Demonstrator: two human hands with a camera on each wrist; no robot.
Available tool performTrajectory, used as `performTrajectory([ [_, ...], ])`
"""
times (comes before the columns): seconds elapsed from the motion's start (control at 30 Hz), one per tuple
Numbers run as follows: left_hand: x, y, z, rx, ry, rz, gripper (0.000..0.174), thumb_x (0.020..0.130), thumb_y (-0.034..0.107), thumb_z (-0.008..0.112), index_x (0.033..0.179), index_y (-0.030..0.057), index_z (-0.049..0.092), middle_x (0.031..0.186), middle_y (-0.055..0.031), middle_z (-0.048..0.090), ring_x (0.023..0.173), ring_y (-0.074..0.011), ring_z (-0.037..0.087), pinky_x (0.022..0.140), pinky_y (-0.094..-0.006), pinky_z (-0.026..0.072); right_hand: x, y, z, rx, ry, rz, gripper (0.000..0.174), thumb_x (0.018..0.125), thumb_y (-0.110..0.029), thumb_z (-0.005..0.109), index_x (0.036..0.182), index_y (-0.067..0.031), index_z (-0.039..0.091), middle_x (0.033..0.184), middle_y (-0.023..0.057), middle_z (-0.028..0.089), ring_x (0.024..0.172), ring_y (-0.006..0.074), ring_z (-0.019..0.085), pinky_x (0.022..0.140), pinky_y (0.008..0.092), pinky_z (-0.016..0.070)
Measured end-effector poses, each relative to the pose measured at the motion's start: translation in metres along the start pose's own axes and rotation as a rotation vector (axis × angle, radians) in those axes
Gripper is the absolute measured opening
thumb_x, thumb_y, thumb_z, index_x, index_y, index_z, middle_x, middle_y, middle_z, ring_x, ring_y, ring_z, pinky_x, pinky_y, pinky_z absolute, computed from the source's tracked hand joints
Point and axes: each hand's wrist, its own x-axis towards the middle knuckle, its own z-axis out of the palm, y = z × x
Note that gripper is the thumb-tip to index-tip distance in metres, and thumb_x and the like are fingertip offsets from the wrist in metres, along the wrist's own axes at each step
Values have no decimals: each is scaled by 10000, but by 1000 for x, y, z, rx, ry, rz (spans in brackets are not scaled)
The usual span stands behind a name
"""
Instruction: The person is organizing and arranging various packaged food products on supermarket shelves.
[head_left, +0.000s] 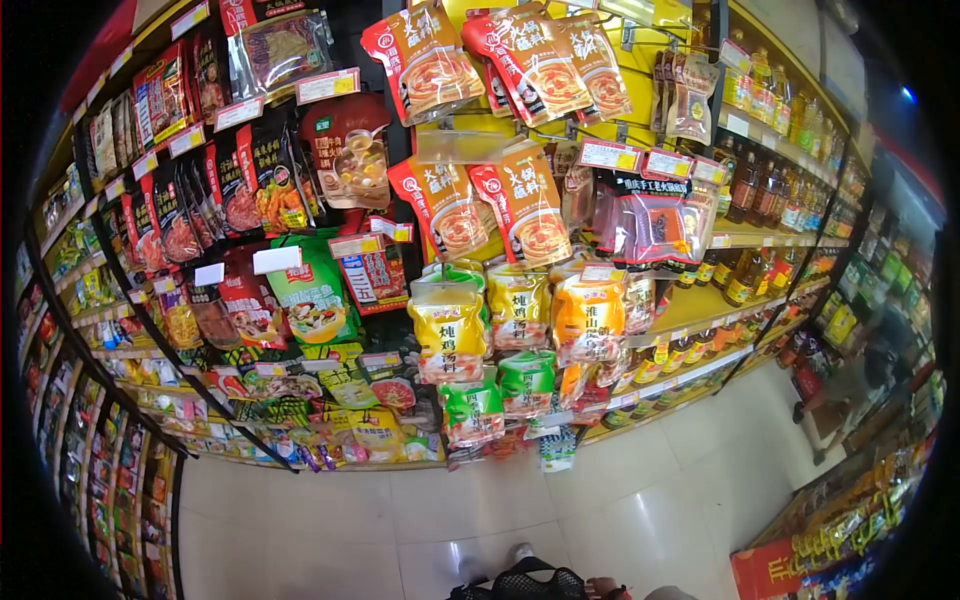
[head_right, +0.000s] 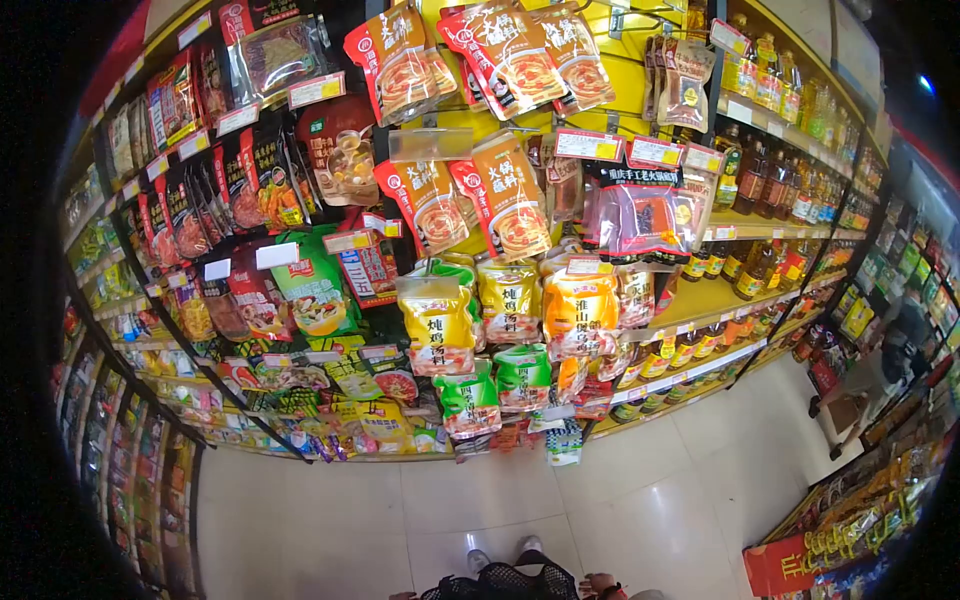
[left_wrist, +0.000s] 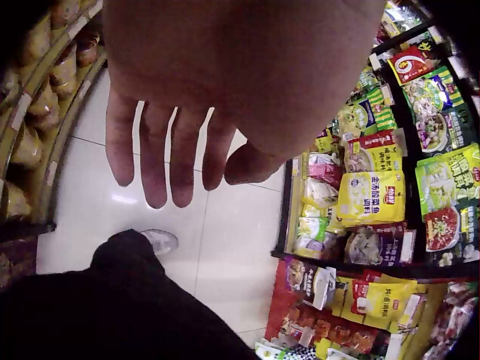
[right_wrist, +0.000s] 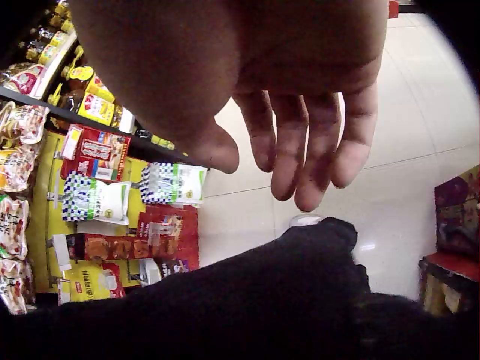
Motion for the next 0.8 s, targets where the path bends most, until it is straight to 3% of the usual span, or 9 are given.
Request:
performTrajectory([
  [0.1,9,11,16,-15,39,-3,239,943,245,464,1054,61,567,829,-92,608,710,-203,591,569,-367,499,-7,2,-5,92,77,63,338,927,-269,537,1165,-30,566,847,95,664,692,239,624,535,348,495],
  [0.17,12,33,19,-17,83,3,208,948,237,449,972,71,572,755,-59,584,631,-164,561,506,-328,474,-51,-57,17,-240,155,-200,240,911,-142,492,1029,-1,647,918,124,693,753,228,682,606,343,560],
  [0.2,24,60,36,136,96,90,245,916,233,536,1041,25,577,857,-104,626,756,-220,615,602,-351,514,55,-28,-10,-25,0,-425,188,881,-113,535,913,6,677,819,120,689,681,206,666,575,325,550],
  [0.27,39,130,95,351,72,284,367,888,266,629,1089,-38,597,957,-148,674,873,-252,669,691,-353,551,30,-116,13,-163,60,-587,182,870,-124,554,883,18,667,741,114,668,588,180,633,544,304,534],
  [0.3,45,158,123,393,-11,407,291,882,284,639,1058,52,636,906,-76,689,812,-181,667,653,-334,529,42,-154,16,-448,84,-855,185,883,-127,534,870,13,653,714,89,657,607,164,631,534,298,517],
  [0.47,-16,332,306,366,-504,874,238,965,165,522,1118,5,608,957,-26,667,836,-91,595,722,-241,490,-106,-383,111,-111,-279,-1333,246,900,-165,608,1048,31,589,939,114,661,841,174,647,755,312,518],
  [0.5,-45,369,341,430,-600,1035,232,959,155,528,1118,3,600,963,-24,665,842,-95,595,739,-243,491,-171,-427,126,-322,-162,-1495,263,905,-125,601,1112,30,554,974,98,653,874,165,640,782,296,512],
  [0.57,-142,429,405,597,-490,1254,226,948,103,517,1145,21,592,971,-33,668,907,-108,605,794,-254,481,-252,-483,148,-53,-295,-1592,220,901,-71,599,1088,27,537,985,78,637,896,136,624,793,262,501],
  [0.8,-217,545,518,350,-501,1574,362,933,108,560,1278,20,498,1249,-85,566,1143,-181,540,978,-306,420,-367,-610,179,-10,105,-1956,338,825,-67,679,1101,33,512,926,93,602,784,128,606,674,271,516],
])
